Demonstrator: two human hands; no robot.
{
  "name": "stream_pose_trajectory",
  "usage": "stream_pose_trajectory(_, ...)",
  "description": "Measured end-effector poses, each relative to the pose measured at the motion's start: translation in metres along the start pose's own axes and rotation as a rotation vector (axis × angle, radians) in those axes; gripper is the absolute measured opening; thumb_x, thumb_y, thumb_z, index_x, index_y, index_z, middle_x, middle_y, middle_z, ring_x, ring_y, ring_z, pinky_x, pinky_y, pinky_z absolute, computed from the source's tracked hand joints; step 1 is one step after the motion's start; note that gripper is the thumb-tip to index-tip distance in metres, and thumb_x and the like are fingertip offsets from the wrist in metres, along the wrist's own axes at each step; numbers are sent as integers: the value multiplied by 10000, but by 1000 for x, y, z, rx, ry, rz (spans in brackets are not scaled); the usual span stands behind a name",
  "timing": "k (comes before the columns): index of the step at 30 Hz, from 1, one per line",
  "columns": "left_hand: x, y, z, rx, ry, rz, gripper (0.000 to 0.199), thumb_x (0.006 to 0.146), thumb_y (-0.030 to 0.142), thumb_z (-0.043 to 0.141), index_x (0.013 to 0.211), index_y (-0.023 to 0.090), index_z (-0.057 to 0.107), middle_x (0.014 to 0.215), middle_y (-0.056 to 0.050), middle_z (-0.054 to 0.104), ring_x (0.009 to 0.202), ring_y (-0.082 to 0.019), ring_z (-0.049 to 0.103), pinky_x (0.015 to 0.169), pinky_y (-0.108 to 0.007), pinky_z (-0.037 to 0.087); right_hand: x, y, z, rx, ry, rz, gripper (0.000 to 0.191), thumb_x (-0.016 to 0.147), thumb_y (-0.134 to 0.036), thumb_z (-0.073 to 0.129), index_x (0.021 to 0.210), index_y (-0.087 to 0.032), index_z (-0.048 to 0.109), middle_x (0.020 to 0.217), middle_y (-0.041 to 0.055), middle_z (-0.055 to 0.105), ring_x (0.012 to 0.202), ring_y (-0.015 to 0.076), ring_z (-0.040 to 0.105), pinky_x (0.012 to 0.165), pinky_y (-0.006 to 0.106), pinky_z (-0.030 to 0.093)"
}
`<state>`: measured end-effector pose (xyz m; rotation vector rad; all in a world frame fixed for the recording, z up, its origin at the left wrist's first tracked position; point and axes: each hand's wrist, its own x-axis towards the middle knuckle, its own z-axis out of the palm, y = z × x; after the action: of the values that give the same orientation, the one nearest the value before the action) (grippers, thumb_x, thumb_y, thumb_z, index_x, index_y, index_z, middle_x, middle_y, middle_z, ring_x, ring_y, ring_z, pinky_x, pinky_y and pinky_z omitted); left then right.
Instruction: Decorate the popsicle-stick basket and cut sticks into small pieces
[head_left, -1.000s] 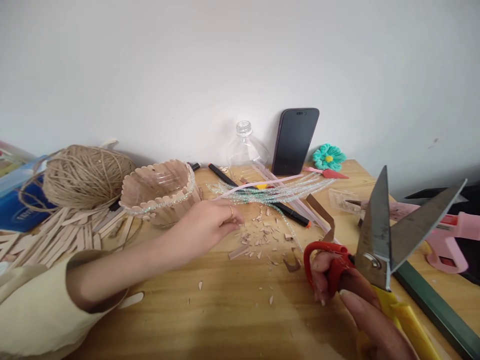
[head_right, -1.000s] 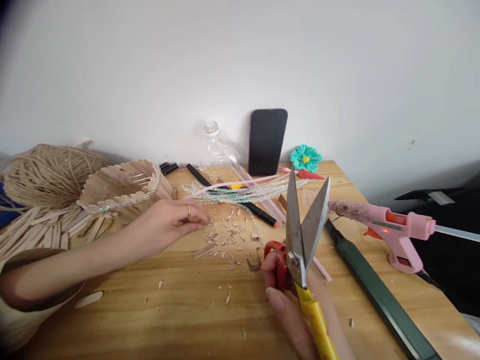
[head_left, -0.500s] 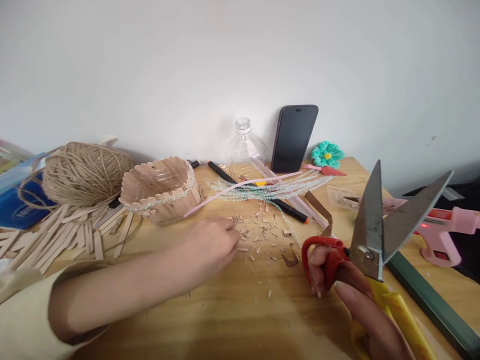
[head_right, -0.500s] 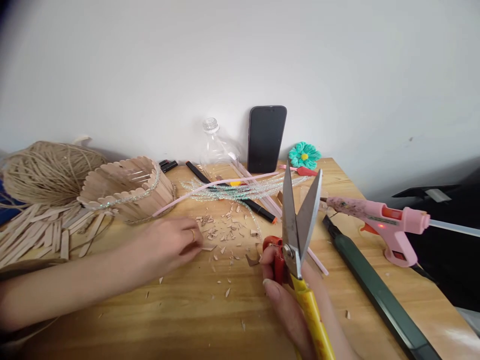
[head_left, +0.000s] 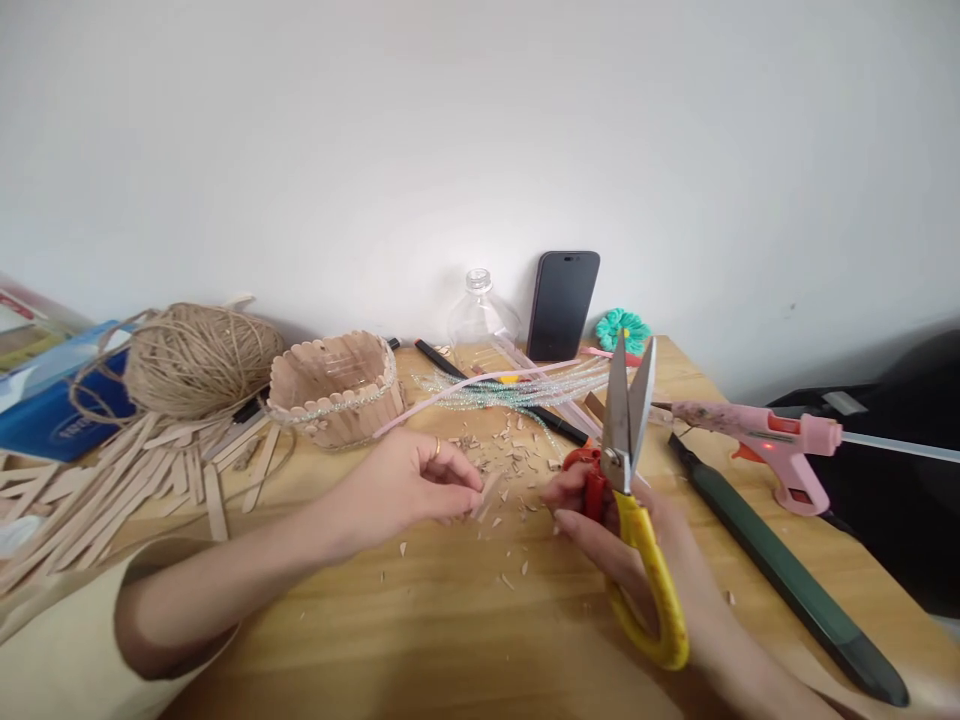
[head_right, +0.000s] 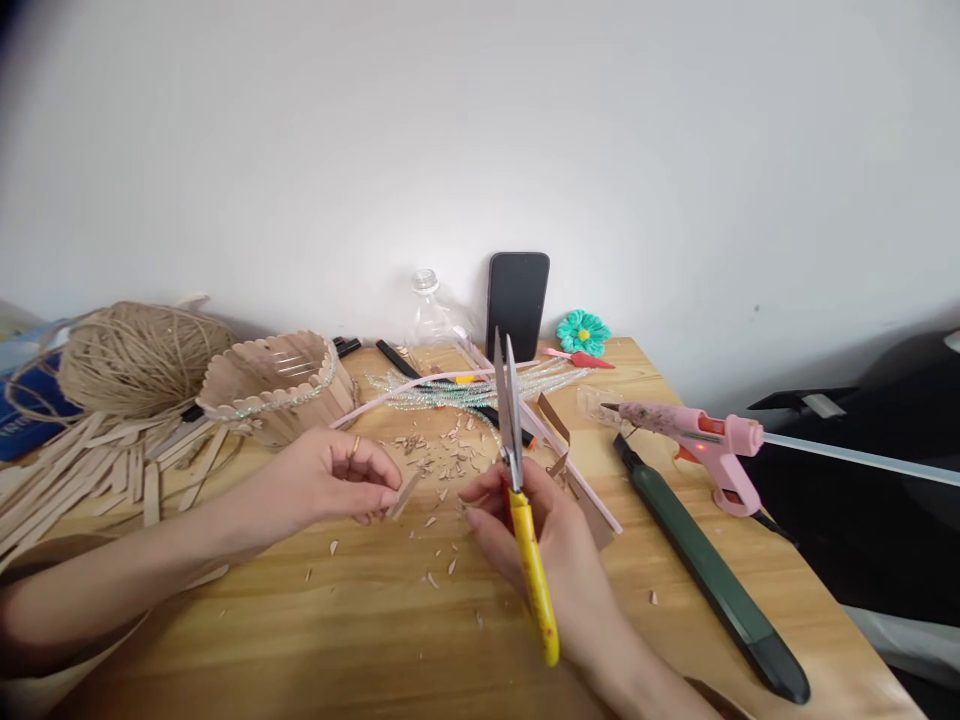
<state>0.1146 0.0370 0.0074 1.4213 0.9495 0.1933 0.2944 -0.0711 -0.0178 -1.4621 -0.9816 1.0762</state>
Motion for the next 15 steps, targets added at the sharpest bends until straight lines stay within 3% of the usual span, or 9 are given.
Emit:
stream_pose_trajectory(5, -16, 3, 5, 4, 33, 48, 75, 628, 215, 639, 675, 158, 648, 629, 30, 627, 600, -116, 546, 617, -249, 431, 0, -16, 25, 96, -97, -27, 186, 673, -269, 693, 786, -213, 557, 773, 24, 633, 676, 164, 578, 587, 281, 472)
stream_pose_trajectory(9, -27, 3, 5, 0, 43, 98, 58, 630, 197, 634, 675, 163, 647, 645, 36, 616, 628, -114, 542, 635, -246, 429, 2, -24, 36, 68, -91, -58, 198, 656, -254, 687, 738, -207, 514, 676, -18, 562, 616, 136, 526, 580, 268, 444)
stream_pose_trajectory(15, -35, -3, 1, -177, 7, 60, 125, 678, 275, 668, 710, 155, 646, 659, 25, 611, 631, -110, 537, 617, -240, 442, 1, -29, 46, -15, -100, -74, 203, 652, -261, 679, 703, -203, 491, 635, -26, 530, 562, 118, 471, 532, 251, 409)
